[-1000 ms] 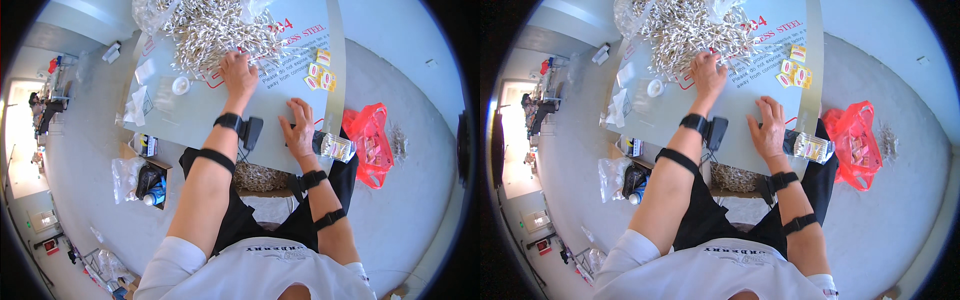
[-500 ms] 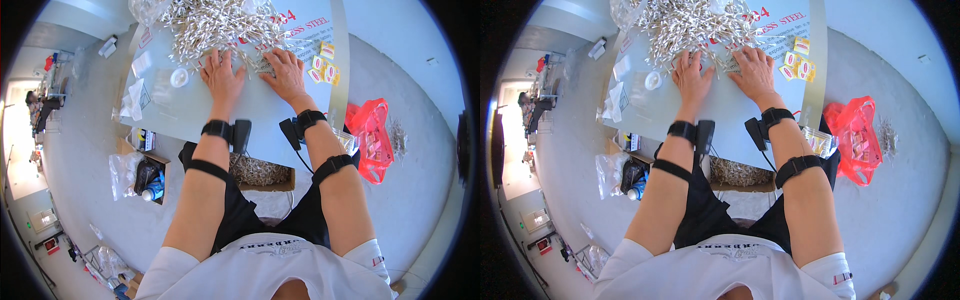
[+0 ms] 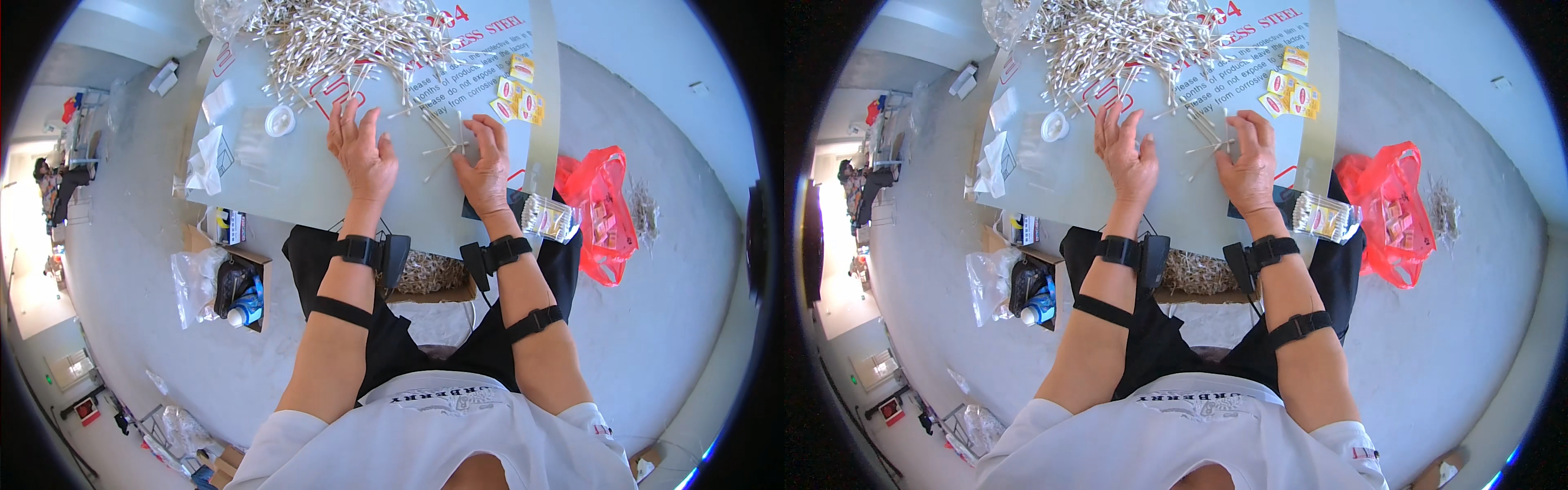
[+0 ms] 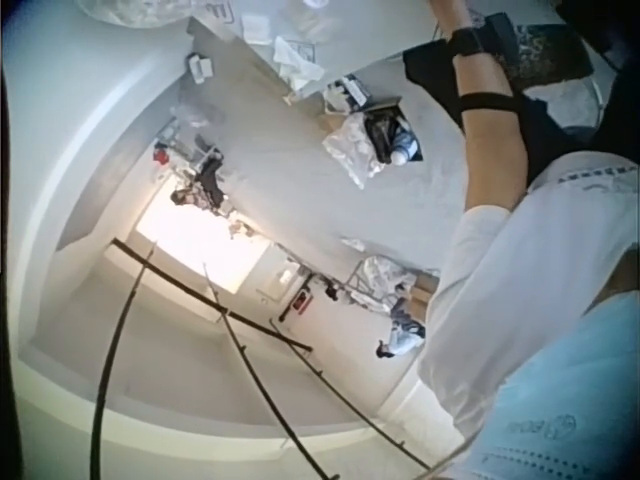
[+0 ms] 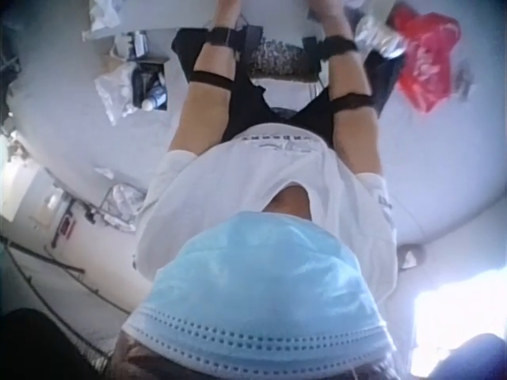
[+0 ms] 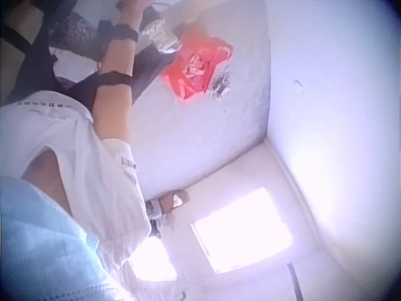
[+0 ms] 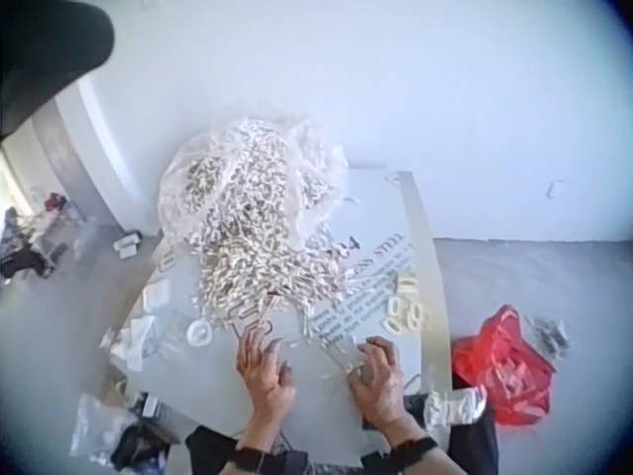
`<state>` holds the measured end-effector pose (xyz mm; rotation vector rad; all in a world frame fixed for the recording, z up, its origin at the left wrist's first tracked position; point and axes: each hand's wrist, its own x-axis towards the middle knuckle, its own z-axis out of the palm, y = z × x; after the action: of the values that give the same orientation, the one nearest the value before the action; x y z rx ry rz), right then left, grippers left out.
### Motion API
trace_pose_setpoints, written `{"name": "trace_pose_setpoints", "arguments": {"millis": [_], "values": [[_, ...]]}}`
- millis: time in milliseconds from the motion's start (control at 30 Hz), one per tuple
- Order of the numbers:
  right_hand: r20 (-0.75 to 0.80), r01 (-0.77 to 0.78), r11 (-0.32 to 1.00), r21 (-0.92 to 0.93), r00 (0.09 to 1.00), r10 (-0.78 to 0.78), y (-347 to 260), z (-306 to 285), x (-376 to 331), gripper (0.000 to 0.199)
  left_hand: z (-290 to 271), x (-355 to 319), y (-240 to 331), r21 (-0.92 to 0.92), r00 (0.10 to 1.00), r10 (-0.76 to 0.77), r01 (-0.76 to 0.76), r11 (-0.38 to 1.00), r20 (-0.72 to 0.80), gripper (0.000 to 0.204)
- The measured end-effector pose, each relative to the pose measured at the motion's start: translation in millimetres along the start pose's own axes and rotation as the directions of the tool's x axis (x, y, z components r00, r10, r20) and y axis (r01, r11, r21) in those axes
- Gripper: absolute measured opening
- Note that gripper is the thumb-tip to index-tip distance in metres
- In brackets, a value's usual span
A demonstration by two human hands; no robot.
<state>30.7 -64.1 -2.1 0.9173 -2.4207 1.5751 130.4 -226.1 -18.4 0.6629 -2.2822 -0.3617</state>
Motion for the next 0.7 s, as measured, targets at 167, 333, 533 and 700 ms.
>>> {"name": "trace_pose_setpoints", "arguments": {"millis": [167, 333, 533, 700], "values": [[-0.022, -0.042, 0.997, -0.064, 0.999, 0.04, 15.7, -7.1, -10.6, 0.037, -18.8, -21.4, 38.5, -0.237, 0.987, 0.062, -0.026, 0.971, 0.149, 0.046], [-0.059, -0.063, 0.994, -0.088, 0.997, 0.058, 16.0, -2.1, -5.9, 0.029, -17.4, -27.9, 63.6, -0.123, 0.955, 0.106, -0.074, 0.99, 0.277, 0.044], [-0.03, -0.117, 0.993, -0.034, 0.993, 0.116, 28.0, -6.7, -3.0, 0.017, -5.0, -25.4, 47.2, -0.211, 0.97, 0.099, -0.051, 0.976, 0.222, 0.04], [-0.095, -0.145, 0.983, 0.109, 0.983, 0.155, 20.4, -9.0, -2.7, 0.013, 1.6, 1.5, 47.5, -0.269, 0.972, 0.112, -0.053, 0.962, 0.208, 0.043]]}}
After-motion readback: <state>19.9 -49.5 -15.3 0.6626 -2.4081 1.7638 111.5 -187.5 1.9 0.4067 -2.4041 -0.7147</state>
